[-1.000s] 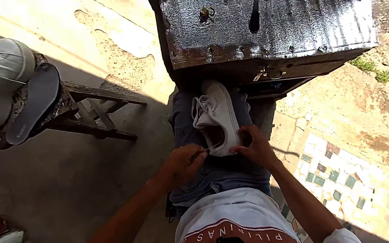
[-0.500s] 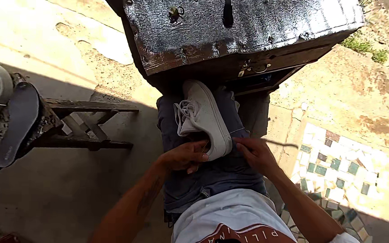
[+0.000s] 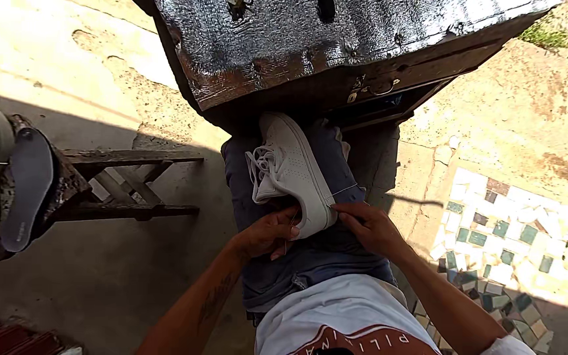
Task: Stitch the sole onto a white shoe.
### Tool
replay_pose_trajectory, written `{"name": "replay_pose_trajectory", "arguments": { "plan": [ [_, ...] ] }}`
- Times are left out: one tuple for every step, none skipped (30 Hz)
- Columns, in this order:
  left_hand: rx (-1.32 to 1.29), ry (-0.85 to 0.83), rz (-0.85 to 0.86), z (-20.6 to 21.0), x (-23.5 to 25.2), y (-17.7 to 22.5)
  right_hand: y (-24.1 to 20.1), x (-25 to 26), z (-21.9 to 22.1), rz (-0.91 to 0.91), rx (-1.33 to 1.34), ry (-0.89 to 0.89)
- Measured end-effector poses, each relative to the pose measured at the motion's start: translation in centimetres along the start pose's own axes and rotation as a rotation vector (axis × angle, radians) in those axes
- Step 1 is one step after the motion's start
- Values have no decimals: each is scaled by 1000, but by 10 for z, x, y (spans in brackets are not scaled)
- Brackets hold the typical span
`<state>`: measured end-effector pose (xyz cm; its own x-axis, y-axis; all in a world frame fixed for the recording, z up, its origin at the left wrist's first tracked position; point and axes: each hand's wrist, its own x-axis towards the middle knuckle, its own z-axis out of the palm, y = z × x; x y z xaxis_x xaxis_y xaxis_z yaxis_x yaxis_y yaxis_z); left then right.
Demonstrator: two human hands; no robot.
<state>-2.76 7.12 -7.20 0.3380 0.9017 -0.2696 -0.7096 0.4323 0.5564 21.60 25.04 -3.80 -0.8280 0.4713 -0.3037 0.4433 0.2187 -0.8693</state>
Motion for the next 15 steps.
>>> {"name": "replay_pose_trajectory", "arguments": {
  "plan": [
    [-2, 14, 4, 1, 0, -1, -1, 0, 0, 2, -2, -6],
    [-4, 26, 6, 1, -1, -2, -2, 0, 0, 6, -8, -11],
    [-2, 38, 11, 2, -1, -3, -3, 0, -1, 9, -20, -15],
    [6, 56, 17, 3, -2, -3, -5, 0, -2, 8, -40, -19],
    [24, 85, 23, 5, -2, -3, -6, 0, -3, 1, -69, -21],
    [52, 122, 23, 8, -2, -4, -8, 1, -3, -13, -98, -20],
    [67, 146, 25, 9, -2, -4, -10, 1, -4, -19, -121, -23],
    [72, 155, 29, 11, -1, -5, -11, 1, -5, -19, -138, -29],
    [74, 158, 32, 11, -1, -6, -13, 1, -7, -20, -154, -38],
    [70, 156, 33, 11, -1, -6, -14, 2, -8, -24, -176, -48],
    [64, 150, 33, 11, -1, -6, -16, 2, -9, -32, -206, -58],
    [57, 143, 33, 11, -1, -6, -18, 3, -11, -41, -244, -73],
    [50, 143, 31, 11, -1, -6, -21, 5, -13, -57, -292, -82],
    [42, 144, 32, 10, -2, -6, -23, 6, -14, -78, -344, -89],
    [33, 142, 34, 10, -2, -6, -26, 9, -16, -93, -388, -102]
  ]
}}
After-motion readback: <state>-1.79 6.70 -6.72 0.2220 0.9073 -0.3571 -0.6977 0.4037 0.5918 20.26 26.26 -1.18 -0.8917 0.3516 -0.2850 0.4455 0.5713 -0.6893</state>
